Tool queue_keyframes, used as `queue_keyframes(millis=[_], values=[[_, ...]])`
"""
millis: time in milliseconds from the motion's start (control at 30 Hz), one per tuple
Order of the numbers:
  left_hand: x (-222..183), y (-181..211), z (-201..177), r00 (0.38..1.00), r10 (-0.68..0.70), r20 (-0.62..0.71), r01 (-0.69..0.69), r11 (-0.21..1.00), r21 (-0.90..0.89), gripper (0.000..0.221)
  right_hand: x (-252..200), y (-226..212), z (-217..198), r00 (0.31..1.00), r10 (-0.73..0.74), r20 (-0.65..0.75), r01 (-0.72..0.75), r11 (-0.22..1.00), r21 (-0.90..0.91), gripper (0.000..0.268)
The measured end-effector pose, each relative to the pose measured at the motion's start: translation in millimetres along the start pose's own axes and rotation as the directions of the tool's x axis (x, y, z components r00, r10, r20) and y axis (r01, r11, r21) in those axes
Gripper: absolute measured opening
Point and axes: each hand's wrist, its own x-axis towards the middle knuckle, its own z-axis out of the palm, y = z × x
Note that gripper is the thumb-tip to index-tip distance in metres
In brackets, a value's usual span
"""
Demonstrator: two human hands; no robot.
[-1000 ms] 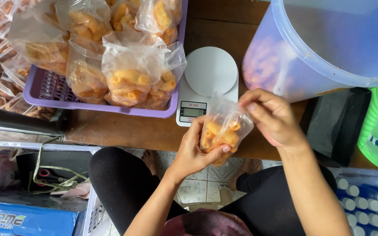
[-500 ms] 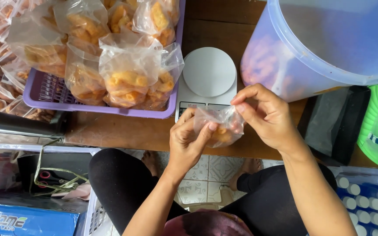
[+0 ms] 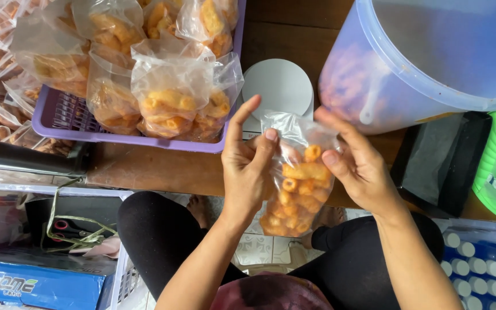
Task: The person scoops orange puffed snacks from a large plastic bucket into a small clear plastic bag using a white plastic scoop. After filling the bag, they place it on a digital scale, then move it to a purple basket containing other filled bags.
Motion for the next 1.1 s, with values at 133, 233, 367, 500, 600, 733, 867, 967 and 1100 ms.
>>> queue_keyframes(millis=[133, 233, 367, 500, 600, 733, 867, 967, 1100], values=[[8.4, 3.9, 5.7, 0.996, -0.085, 0.035, 0.086, 0.996, -0.022, 0.036, -3.2, 2.2, -8.8, 0.999, -0.032, 0.04, 0.032, 0.999, 0.019, 0.068], [16.6, 16.4, 5.7, 0.976, -0.197, 0.094, 0.198, 0.98, -0.009, 0.026, -0.6, -10.2, -16.1, 0.979, 0.085, 0.186, -0.092, 0.995, 0.032, 0.106], [30.8, 17.6, 2.8, 0.923, -0.341, 0.179, 0.361, 0.928, -0.093, 0.035, -0.3, 2.6, -15.9, 0.952, 0.287, 0.104, -0.304, 0.925, 0.23, 0.1], [39.8, 28.1, -3.1, 0.838, -0.271, 0.473, 0.093, 0.926, 0.366, 0.071, 13.1, 14.0, -22.2, 0.934, 0.348, 0.08, -0.353, 0.865, 0.356, 0.094], [52.9, 23.6, -7.6, 0.809, -0.217, 0.546, -0.171, 0.801, 0.573, 0.07, 28.5, 29.9, -17.9, 0.91, 0.409, 0.067, -0.402, 0.831, 0.384, 0.095], [79.6, 18.2, -3.4, 0.783, -0.251, 0.569, -0.133, 0.827, 0.547, 0.044, 56.6, 67.2, -13.8, 0.895, 0.437, 0.09, -0.418, 0.751, 0.511, 0.088], [115.1, -35.6, -11.5, 0.887, -0.214, 0.41, -0.088, 0.792, 0.604, 0.054, 88.9, 99.6, 2.7, 0.923, 0.385, -0.01, -0.356, 0.863, 0.357, 0.047], [140.4, -63.5, -11.3, 0.927, -0.292, 0.236, 0.016, 0.659, 0.752, 0.05, 109.1, 128.2, 16.7, 0.889, 0.442, -0.118, -0.422, 0.892, 0.163, 0.026], [158.0, -71.1, -5.3, 0.942, -0.329, 0.06, 0.125, 0.513, 0.849, 0.03, 128.9, 184.1, 26.0, 0.913, 0.357, -0.195, -0.393, 0.899, -0.192, 0.03]])
